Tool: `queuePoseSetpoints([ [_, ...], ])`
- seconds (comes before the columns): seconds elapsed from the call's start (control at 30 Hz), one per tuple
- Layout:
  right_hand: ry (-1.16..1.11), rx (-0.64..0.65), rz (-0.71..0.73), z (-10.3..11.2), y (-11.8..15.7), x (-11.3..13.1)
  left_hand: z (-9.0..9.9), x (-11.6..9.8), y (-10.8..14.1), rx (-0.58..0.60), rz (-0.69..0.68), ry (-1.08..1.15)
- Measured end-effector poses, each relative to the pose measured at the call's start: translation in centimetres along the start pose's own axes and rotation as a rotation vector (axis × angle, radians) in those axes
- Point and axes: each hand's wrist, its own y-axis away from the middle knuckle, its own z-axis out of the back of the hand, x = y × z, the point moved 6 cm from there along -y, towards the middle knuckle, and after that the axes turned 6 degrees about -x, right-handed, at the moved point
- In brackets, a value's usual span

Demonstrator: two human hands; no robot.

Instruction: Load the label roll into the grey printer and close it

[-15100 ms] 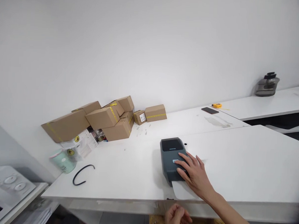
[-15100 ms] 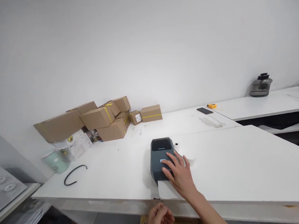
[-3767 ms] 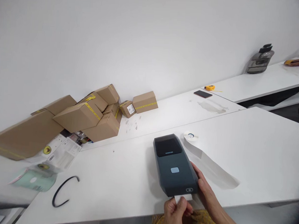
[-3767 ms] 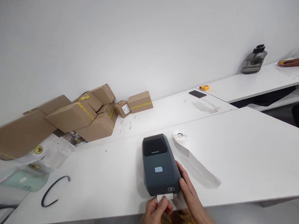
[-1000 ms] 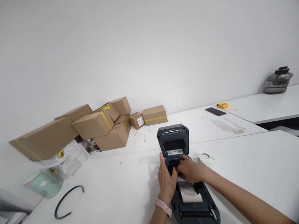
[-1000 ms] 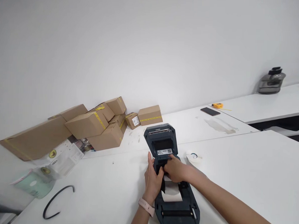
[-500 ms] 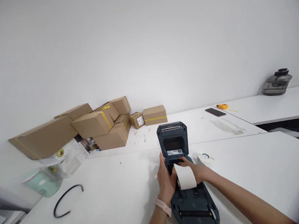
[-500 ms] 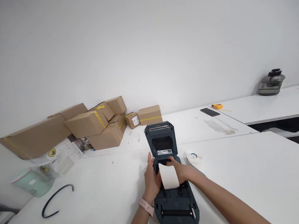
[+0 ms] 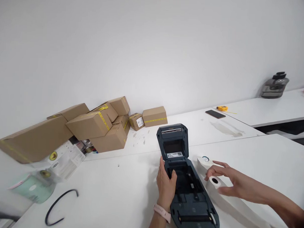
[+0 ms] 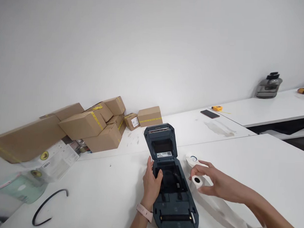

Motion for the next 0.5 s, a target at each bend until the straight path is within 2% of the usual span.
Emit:
queuePoseSetpoints([
  [0.07, 0.030, 0.227, 0.024, -2.3, 0.1, -0.2, 0.0, 0.0, 0.0, -0.009, -0.009, 0.007],
  [0.1, 0.053, 0.279, 0.038, -3.2, -0.1, -0.3, 0.0, 0.0, 0.0, -0.015, -0.010, 0.008],
  [0.33, 0.285, 0.279, 0.077, -7.1, -1.3, -2.2, 0.0, -0.1, 0.0, -0.007, 0.000, -0.009],
  [0.43, 0.310, 0.281, 0.058, -7.5, -1.3, -2.7, 0.0, -0.2, 0.0, 0.007, 0.002, -0.009],
  [0.5, 0.267, 0.280, 0.044, -6.9, -1.4, -3.0, 0.1, -0.3, 0.1, 0.011, 0.003, -0.011],
])
